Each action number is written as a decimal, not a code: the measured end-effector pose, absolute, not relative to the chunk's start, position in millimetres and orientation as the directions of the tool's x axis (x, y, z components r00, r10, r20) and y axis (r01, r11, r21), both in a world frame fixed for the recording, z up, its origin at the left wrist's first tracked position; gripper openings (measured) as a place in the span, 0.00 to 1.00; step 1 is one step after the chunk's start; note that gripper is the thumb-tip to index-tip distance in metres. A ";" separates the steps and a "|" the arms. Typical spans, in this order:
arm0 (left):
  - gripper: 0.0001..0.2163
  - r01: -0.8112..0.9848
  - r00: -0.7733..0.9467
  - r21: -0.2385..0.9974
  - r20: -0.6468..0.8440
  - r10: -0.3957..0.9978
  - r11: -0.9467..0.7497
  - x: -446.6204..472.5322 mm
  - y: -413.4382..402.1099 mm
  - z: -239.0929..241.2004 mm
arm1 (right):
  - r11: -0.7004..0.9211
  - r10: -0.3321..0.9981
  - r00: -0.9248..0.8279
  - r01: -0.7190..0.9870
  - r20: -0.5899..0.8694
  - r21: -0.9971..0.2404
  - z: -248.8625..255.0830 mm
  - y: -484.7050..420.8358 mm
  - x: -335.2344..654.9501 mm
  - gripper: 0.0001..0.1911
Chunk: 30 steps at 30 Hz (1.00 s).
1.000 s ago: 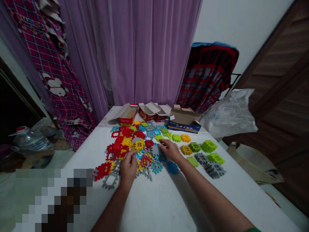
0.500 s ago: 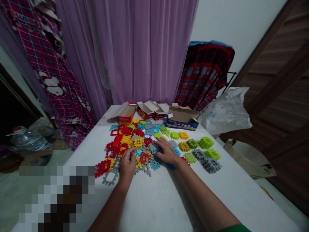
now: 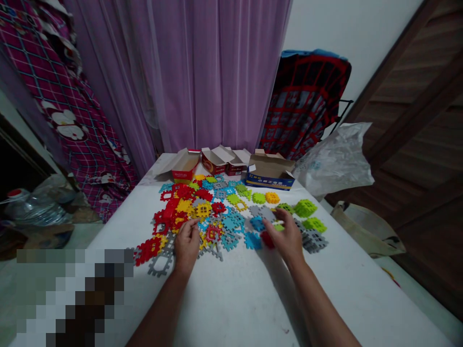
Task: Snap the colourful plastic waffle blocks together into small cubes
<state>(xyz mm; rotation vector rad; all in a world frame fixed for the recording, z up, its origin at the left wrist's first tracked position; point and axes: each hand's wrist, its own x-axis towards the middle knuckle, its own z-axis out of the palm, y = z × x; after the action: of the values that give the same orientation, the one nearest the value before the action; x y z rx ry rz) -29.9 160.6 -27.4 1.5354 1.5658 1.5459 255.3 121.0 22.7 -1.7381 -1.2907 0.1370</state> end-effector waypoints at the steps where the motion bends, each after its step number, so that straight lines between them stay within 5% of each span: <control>1: 0.13 0.380 -0.272 0.891 0.365 0.890 -0.249 -30.1 160.6 -27.7 | -0.074 0.749 0.532 0.659 0.394 -0.748 14.0 103.4 263.5 0.32; 5: 0.15 0.395 -0.259 0.884 0.367 0.893 -0.249 -31.4 161.7 -30.1 | -0.195 0.683 0.636 0.633 0.360 -0.749 -16.8 56.1 276.9 0.32; 15: 0.16 0.379 -0.275 0.894 0.356 0.893 -0.240 -31.7 160.3 -26.0 | -0.180 0.773 0.445 0.837 0.452 -0.516 -23.3 80.8 271.6 0.29; 24: 0.15 0.421 -0.272 0.873 0.381 0.883 -0.247 -31.7 160.5 -25.6 | -0.233 0.680 0.573 0.760 0.457 -0.607 -24.6 78.0 286.6 0.33; 30: 0.15 0.439 -0.259 0.860 0.398 0.880 -0.259 -32.8 161.7 -28.7 | -0.109 0.747 0.404 0.858 0.528 -0.502 -24.9 72.2 261.3 0.29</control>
<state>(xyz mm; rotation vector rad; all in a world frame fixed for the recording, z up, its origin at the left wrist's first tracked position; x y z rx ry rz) -32.8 161.7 -28.7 1.6045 1.6036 1.5292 261.3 72.2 -24.9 -1.8836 -1.3750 -0.1806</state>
